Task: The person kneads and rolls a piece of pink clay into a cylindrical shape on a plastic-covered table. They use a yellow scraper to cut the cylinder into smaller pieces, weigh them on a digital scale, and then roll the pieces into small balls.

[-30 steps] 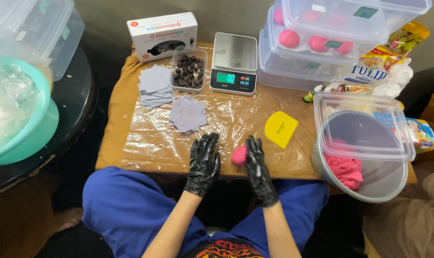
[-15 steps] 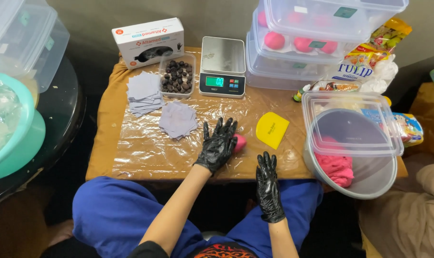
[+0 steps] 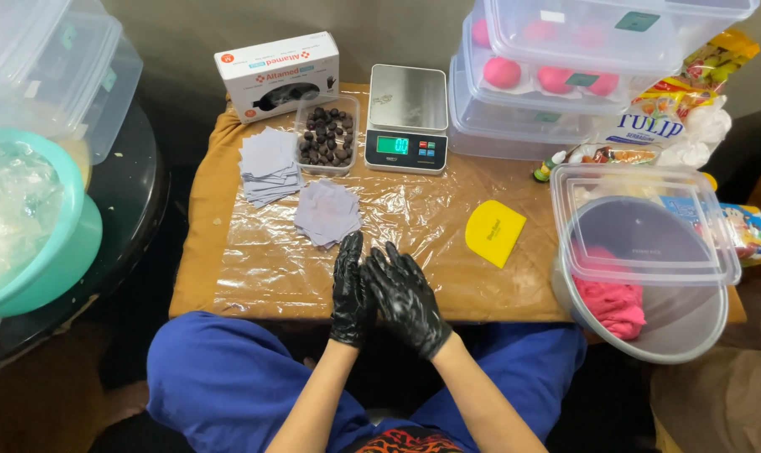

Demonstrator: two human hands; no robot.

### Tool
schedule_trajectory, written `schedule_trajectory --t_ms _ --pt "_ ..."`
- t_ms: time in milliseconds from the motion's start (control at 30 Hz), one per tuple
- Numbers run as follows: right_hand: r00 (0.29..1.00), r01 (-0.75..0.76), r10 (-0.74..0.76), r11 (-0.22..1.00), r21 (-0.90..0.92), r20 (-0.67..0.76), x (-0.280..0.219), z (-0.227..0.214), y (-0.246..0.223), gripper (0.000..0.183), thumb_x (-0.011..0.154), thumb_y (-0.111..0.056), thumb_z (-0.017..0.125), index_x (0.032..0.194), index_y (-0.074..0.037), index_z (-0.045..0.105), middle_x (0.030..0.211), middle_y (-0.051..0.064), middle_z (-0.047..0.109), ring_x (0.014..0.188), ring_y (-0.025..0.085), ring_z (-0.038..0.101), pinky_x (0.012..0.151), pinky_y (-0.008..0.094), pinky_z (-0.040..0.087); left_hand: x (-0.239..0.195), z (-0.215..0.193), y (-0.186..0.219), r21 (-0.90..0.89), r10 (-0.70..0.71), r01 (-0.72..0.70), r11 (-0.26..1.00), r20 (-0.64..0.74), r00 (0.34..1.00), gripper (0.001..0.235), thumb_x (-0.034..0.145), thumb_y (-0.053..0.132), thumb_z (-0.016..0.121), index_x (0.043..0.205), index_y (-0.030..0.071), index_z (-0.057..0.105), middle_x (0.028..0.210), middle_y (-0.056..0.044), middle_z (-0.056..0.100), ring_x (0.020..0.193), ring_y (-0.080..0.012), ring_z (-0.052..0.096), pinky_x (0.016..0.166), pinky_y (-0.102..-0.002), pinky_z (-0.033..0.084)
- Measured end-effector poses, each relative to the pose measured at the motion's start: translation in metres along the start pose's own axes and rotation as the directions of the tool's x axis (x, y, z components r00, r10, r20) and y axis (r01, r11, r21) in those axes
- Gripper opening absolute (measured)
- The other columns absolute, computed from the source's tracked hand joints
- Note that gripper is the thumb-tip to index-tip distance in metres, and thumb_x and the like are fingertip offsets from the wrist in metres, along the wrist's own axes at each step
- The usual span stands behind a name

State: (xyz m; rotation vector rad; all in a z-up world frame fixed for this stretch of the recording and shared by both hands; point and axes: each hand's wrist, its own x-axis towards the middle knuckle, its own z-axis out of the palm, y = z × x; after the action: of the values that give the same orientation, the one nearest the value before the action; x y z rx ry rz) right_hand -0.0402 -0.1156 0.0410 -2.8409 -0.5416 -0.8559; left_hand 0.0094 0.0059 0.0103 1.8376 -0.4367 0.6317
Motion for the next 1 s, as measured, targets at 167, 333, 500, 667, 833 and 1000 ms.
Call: schedule_trajectory --t_ms 167,333,500,667,833,1000 --pt "0.919 -0.298 0.352 0.914 -0.274 0.178 -0.005 0.033 0.07 0.063 0.103 -0.058 0.04 0.151 -0.019 0.05 0.16 0.009 0.044 0.151 0.029 0.035 0.12 0.054 0.029 0.007 -0.004 0.028 0.047 -0.003 0.008 0.999 -0.096 0.995 0.04 0.094 0.005 0.058 0.134 0.0 0.064 0.138 -0.02 0.062 0.131 -0.0382 0.057 0.114 -0.046 0.044" --pt "0.762 -0.543 0.625 0.758 -0.361 0.167 0.051 0.063 0.088 0.078 0.102 -0.073 0.032 0.151 -0.016 0.054 0.166 0.012 0.035 0.156 0.031 0.024 0.119 0.061 0.025 0.01 -0.006 0.029 0.065 0.033 -0.026 0.998 -0.113 0.993 0.042 0.095 0.003 0.058 0.136 -0.001 0.061 0.141 -0.022 0.059 0.133 -0.0397 0.054 0.114 -0.049 0.043" --pt "0.993 -0.119 0.121 0.984 -0.133 0.009 0.022 0.009 -0.007 0.05 0.104 -0.038 0.048 0.148 -0.016 0.054 0.16 0.007 0.046 0.151 0.029 0.037 0.12 0.05 0.03 0.013 -0.01 0.026 -0.11 0.016 -0.027 0.994 -0.099 0.995 0.042 0.103 0.012 0.042 0.139 -0.005 0.057 0.14 -0.028 0.057 0.134 -0.0487 0.049 0.113 -0.054 0.04" --pt "0.959 -0.283 0.269 0.901 -0.329 -0.088 -0.007 0.019 0.047 0.052 0.104 -0.045 0.05 0.149 -0.019 0.053 0.157 0.006 0.051 0.147 0.027 0.044 0.119 0.045 0.031 0.013 -0.009 0.032 -0.013 0.011 -0.012 1.0 -0.067 0.998 0.04 0.098 0.008 0.054 0.135 -0.005 0.06 0.138 -0.027 0.058 0.133 -0.0454 0.052 0.113 -0.052 0.041" --pt "0.903 -0.251 0.393 0.811 -0.528 0.175 0.015 0.093 0.111 0.049 0.098 -0.047 0.05 0.145 -0.037 0.057 0.156 0.016 0.05 0.149 0.056 0.028 0.102 0.074 0.039 0.01 -0.007 0.032 0.06 0.04 -0.038 0.998 -0.036 0.999 0.04 0.097 0.009 0.058 0.134 -0.004 0.061 0.137 -0.027 0.058 0.133 -0.0456 0.052 0.113 -0.053 0.041" --pt "0.977 -0.212 0.213 0.924 -0.319 -0.031 0.013 0.041 0.012 0.059 0.106 -0.051 0.042 0.146 -0.01 0.054 0.165 0.015 0.037 0.153 0.036 0.032 0.122 0.049 0.025 0.01 -0.002 0.02 0.025 0.048 -0.046 0.999 -0.05 0.998 0.04 0.102 0.012 0.052 0.139 -0.001 0.059 0.14 -0.025 0.057 0.134 -0.0435 0.051 0.115 -0.05 0.039"
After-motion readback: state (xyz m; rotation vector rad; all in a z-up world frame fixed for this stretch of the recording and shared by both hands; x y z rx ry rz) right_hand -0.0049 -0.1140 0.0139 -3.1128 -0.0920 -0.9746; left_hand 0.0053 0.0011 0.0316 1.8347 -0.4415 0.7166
